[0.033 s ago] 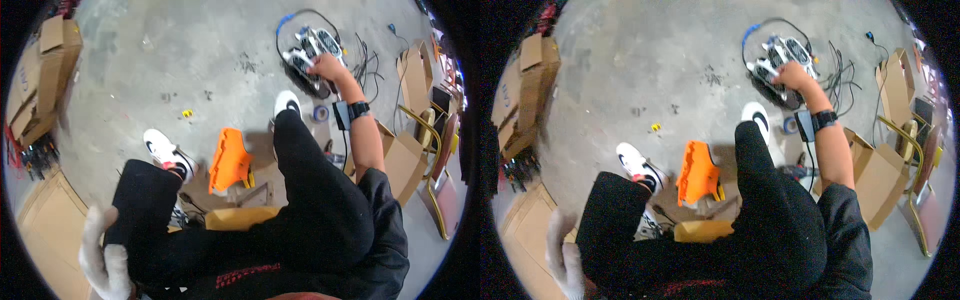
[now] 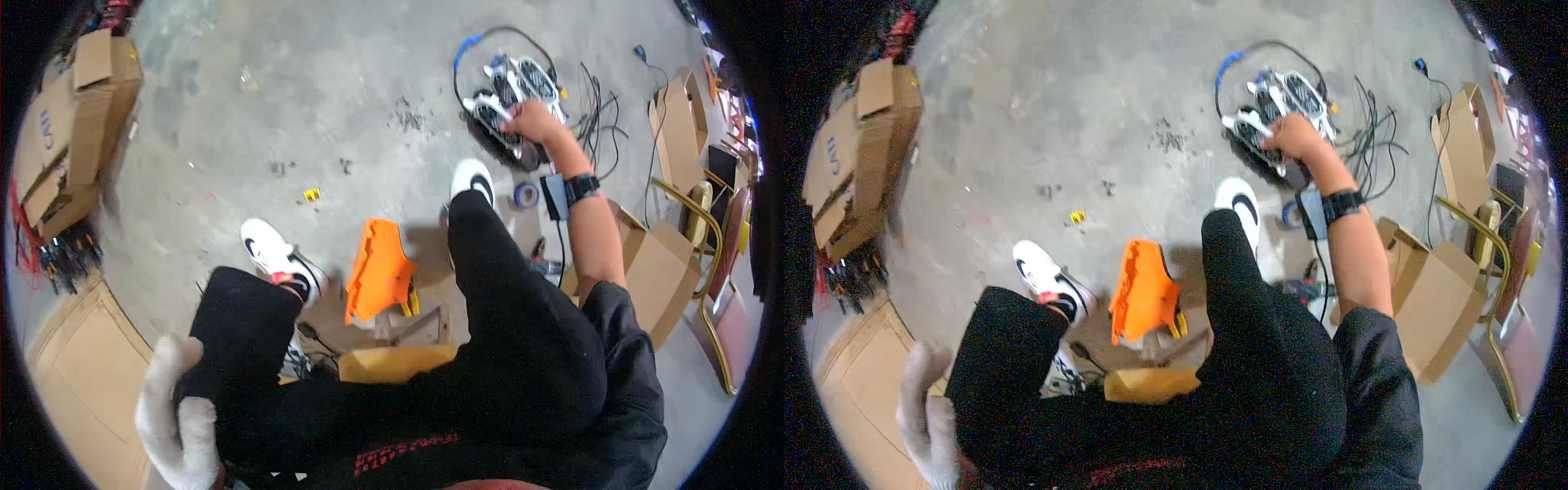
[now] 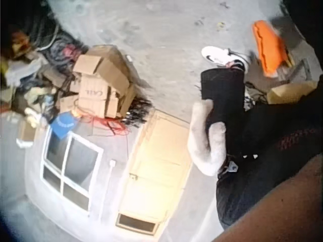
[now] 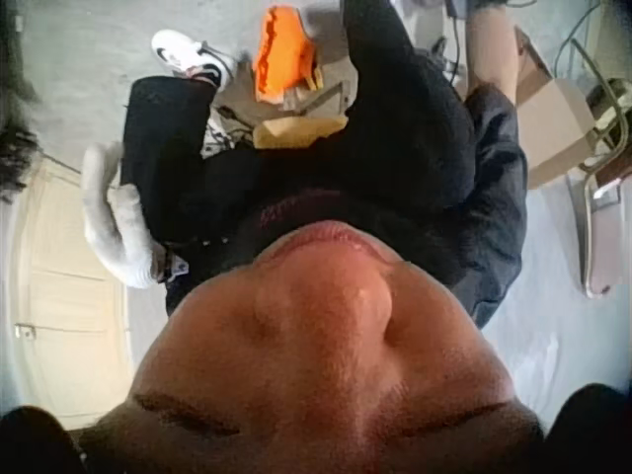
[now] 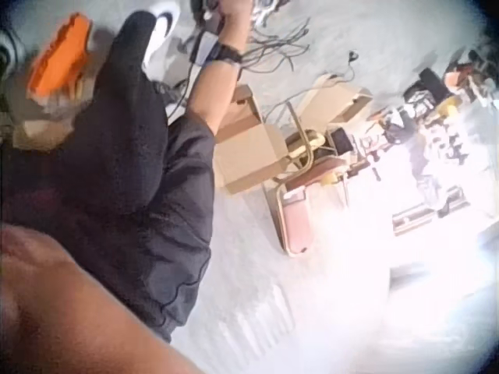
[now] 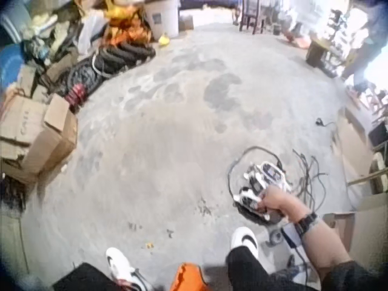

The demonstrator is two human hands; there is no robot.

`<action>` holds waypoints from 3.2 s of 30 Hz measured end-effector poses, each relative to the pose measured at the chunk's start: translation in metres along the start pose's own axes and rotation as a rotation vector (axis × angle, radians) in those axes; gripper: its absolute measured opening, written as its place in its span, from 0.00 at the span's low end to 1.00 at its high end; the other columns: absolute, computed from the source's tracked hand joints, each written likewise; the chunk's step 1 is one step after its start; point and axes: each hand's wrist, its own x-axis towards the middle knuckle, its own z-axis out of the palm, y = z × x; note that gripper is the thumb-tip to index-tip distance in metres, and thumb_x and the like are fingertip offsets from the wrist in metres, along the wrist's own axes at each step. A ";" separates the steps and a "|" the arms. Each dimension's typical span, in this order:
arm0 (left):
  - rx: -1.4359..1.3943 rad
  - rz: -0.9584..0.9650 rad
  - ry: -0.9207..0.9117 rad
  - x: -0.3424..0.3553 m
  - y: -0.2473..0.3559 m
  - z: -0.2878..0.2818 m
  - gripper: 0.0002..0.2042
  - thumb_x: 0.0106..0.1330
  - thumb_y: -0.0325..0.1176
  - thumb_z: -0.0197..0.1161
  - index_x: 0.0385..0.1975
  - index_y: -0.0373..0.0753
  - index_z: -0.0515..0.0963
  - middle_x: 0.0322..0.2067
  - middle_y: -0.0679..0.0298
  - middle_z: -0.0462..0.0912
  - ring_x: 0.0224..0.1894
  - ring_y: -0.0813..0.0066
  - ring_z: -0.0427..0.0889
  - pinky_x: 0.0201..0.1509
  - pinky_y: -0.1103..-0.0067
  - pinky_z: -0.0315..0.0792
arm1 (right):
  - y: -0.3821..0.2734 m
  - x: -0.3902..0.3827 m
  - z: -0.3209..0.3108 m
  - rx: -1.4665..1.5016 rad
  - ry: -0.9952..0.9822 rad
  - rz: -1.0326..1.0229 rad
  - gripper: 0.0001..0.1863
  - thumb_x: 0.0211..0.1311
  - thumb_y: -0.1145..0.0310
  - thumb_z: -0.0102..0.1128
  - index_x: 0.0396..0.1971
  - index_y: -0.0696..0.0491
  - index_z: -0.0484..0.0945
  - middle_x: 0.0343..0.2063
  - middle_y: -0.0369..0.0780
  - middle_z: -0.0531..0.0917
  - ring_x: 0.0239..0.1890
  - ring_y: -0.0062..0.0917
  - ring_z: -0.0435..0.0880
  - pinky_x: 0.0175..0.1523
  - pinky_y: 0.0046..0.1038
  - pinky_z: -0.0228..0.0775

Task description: Assembling or repairing a motorcycle handlebar control switch housing using a screwdriver.

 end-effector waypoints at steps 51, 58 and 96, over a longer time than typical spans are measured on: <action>-1.507 0.849 -0.118 0.002 0.042 0.012 0.23 0.68 0.48 0.61 0.56 0.40 0.73 0.43 0.67 0.82 0.41 0.79 0.80 0.45 0.79 0.75 | -0.348 -0.481 -0.064 0.151 0.078 -0.805 0.16 0.56 0.63 0.70 0.38 0.57 0.79 0.22 0.31 0.78 0.23 0.13 0.73 0.28 0.19 0.67; -1.643 0.282 0.406 -0.001 0.017 -0.005 0.20 0.69 0.42 0.62 0.55 0.40 0.71 0.39 0.66 0.81 0.39 0.73 0.82 0.43 0.74 0.79 | -0.341 -0.416 -0.014 0.662 0.179 -0.624 0.16 0.60 0.63 0.66 0.39 0.61 0.77 0.24 0.35 0.81 0.20 0.17 0.76 0.25 0.21 0.69; -1.602 0.363 -0.022 0.048 0.065 0.015 0.24 0.71 0.46 0.57 0.61 0.41 0.65 0.55 0.54 0.75 0.56 0.65 0.75 0.59 0.68 0.74 | -0.326 -0.347 -0.016 0.756 -0.160 -0.707 0.20 0.61 0.60 0.67 0.44 0.62 0.80 0.27 0.37 0.84 0.29 0.15 0.80 0.36 0.21 0.73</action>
